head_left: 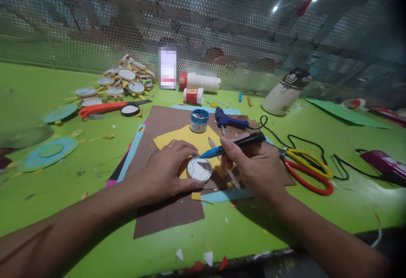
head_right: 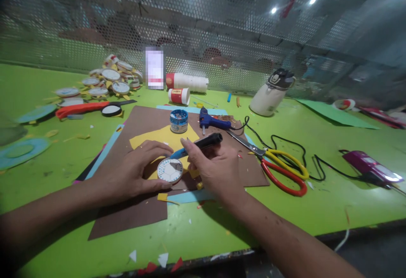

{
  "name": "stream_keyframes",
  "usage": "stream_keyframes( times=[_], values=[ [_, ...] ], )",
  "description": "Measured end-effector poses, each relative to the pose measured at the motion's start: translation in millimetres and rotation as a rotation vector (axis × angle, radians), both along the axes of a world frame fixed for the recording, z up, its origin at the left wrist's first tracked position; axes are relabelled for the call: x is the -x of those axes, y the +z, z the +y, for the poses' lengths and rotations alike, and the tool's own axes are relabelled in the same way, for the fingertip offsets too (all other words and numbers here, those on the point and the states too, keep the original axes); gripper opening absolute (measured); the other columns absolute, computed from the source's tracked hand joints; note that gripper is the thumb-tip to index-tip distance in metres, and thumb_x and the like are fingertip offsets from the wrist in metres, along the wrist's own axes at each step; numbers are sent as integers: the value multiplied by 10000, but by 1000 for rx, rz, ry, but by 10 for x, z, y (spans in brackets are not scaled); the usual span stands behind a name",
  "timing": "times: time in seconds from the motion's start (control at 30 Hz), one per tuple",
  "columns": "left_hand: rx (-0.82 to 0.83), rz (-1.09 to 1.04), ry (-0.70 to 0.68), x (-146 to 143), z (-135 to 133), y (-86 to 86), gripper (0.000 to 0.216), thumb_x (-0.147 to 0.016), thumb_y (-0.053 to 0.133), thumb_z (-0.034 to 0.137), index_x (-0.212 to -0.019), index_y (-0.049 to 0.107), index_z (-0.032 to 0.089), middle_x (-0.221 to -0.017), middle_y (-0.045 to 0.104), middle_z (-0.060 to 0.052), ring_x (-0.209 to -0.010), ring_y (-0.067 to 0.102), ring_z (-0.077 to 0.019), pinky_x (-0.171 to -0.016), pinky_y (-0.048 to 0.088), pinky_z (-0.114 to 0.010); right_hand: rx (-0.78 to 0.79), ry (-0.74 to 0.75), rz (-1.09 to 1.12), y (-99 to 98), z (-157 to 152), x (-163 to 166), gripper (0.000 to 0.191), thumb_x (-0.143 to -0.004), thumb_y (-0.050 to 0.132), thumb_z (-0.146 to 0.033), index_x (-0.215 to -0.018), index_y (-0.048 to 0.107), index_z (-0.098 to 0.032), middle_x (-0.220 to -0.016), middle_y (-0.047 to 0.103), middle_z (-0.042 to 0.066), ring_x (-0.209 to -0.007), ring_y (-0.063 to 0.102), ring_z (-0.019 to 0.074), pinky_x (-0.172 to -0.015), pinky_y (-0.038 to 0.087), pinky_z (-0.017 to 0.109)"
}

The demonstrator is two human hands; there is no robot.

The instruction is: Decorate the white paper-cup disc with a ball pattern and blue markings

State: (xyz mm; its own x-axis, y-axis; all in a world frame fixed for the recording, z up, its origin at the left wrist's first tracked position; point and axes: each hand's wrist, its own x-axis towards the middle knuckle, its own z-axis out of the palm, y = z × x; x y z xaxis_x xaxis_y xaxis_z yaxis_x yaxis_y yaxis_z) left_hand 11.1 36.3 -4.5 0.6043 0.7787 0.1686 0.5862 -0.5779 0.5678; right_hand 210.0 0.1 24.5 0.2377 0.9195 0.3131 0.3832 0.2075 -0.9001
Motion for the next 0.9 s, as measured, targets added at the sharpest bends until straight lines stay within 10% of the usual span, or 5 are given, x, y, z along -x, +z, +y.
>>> stream_keyframes(
  times=[0.9],
  values=[
    [-28, -29, -11, -11, -8, 5, 486, -747, 783, 468, -1126, 636, 203, -1240, 610, -108, -1162, 549, -337, -973, 460, -524, -65, 126, -24, -98, -26, 43, 314, -791, 730, -400, -567, 674, -188, -507, 630, -21, -477, 591, 112, -492, 505, 208]
  ],
)
